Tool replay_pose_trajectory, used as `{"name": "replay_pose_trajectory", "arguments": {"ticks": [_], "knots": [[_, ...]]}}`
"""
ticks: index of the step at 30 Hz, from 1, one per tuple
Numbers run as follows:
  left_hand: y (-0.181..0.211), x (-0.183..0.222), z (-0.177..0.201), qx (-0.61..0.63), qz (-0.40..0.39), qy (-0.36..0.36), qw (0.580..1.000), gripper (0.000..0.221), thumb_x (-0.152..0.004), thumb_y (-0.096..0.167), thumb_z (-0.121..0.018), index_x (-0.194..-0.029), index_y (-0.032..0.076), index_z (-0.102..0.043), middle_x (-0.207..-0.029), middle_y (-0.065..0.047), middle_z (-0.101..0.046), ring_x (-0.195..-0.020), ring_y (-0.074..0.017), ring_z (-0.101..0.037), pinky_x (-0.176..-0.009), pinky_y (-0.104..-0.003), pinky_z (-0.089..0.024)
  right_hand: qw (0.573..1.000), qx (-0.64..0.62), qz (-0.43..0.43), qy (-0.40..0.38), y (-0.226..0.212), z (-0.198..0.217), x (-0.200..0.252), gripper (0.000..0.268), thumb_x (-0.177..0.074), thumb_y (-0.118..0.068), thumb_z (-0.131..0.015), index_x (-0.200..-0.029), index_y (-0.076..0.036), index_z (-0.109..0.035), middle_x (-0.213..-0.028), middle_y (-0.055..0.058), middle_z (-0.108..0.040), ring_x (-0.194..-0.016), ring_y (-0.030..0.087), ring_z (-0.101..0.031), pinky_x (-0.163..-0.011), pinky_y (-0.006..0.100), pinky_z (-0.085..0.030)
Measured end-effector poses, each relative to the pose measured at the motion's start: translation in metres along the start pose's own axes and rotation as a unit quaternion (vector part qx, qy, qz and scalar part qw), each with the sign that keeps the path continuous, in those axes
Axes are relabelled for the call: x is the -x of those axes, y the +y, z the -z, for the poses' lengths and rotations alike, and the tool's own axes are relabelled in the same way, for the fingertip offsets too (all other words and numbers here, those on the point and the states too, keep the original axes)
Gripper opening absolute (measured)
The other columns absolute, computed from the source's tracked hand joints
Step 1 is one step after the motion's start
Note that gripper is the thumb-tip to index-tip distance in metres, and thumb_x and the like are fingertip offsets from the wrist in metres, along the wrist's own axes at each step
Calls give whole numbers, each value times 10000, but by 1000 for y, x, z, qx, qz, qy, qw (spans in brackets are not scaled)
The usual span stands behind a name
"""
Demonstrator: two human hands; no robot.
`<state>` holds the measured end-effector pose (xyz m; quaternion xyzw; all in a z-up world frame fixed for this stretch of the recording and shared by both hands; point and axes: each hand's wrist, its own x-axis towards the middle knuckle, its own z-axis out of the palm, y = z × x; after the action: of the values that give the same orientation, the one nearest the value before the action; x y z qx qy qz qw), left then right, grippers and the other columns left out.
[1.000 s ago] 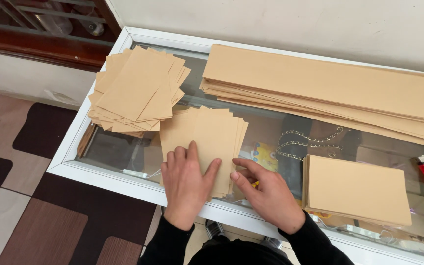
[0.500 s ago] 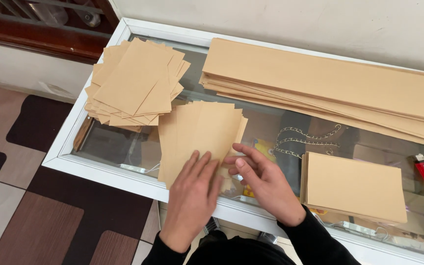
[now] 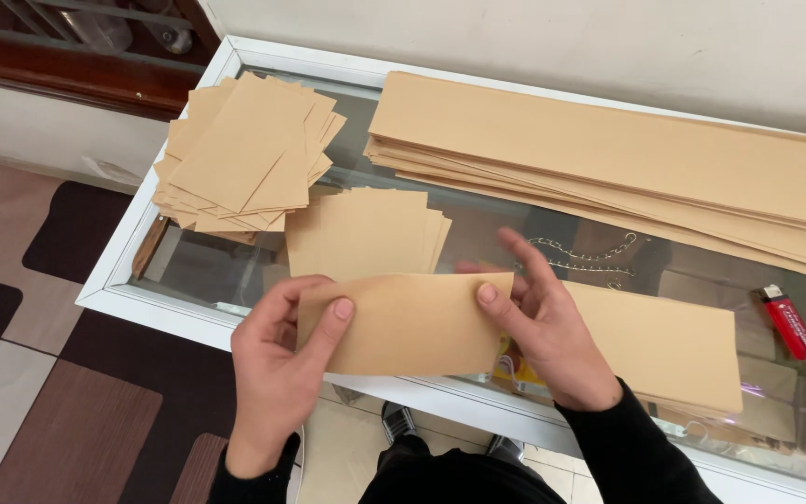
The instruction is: Inspecting and sorting light brown paper sheets on a glass counter for packaging use.
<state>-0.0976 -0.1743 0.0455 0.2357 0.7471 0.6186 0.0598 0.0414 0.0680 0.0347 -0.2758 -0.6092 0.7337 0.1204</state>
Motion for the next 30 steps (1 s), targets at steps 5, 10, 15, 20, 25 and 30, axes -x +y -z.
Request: {"name": "replay_pose_trajectory", "arguments": {"ticks": [5, 10, 15, 20, 25, 30], "knots": [[-5, -2, -30, 132, 114, -6, 985, 261, -1003, 173, -839, -1199, 3, -805, -924, -53, -854, -844, -95, -764, -762, -272, -690, 997, 77, 23, 12, 26, 46, 14, 436, -1095, -233, -811, -754, -126, -562, -712, -58, -476, -634, 64, -401, -513, 262, -290], [-9, 6, -61, 134, 187, -106, 967, 196, -1019, 169, -866, -931, 48, -740, -793, -7, -634, -728, -93, -547, -657, -273, -458, 993, 92, 39, 63, 14, 97, 31, 253, -1099, -196, -771, -889, -64, -723, -773, 7, -689, -627, 90, -599, -451, 279, -472], [-3, 10, -104, 118, 167, -115, 972, 252, -1038, 159, -879, -857, 83, -721, -616, 78, -460, -566, -48, -358, -506, -244, -295, 989, 106, -30, 98, 6, 152, 49, 195, -1077, -198, -789, -1057, -13, -845, -720, 38, -662, -568, 127, -512, -486, 279, -426], [6, 14, -151, 103, 222, -203, 948, 234, -1015, 205, -869, -876, 57, -753, -700, 8, -651, -650, -61, -608, -559, -299, -724, 979, 147, 11, 141, 11, 210, 64, 188, -1102, -195, -783, -1008, -32, -790, -785, 20, -679, -566, 133, -564, -519, 263, -445], [-3, 21, -183, 55, 173, -249, 951, 242, -1033, 235, -855, -894, 52, -779, -702, 14, -662, -596, -79, -569, -535, -269, -553, 970, 189, -39, 147, 3, 239, 79, 218, -1103, -210, -782, -1027, -7, -803, -657, 60, -628, -565, 155, -581, -602, 270, -483], [4, 24, -205, -44, 171, -266, 948, 385, -1009, 286, -917, -741, 120, -696, -604, 18, -647, -579, -78, -540, -600, -267, -452, 936, 287, -53, 197, 13, 255, 83, 368, -1087, -321, -832, -848, -48, -771, -593, 63, -719, -575, 109, -588, -691, 246, -465]]}}
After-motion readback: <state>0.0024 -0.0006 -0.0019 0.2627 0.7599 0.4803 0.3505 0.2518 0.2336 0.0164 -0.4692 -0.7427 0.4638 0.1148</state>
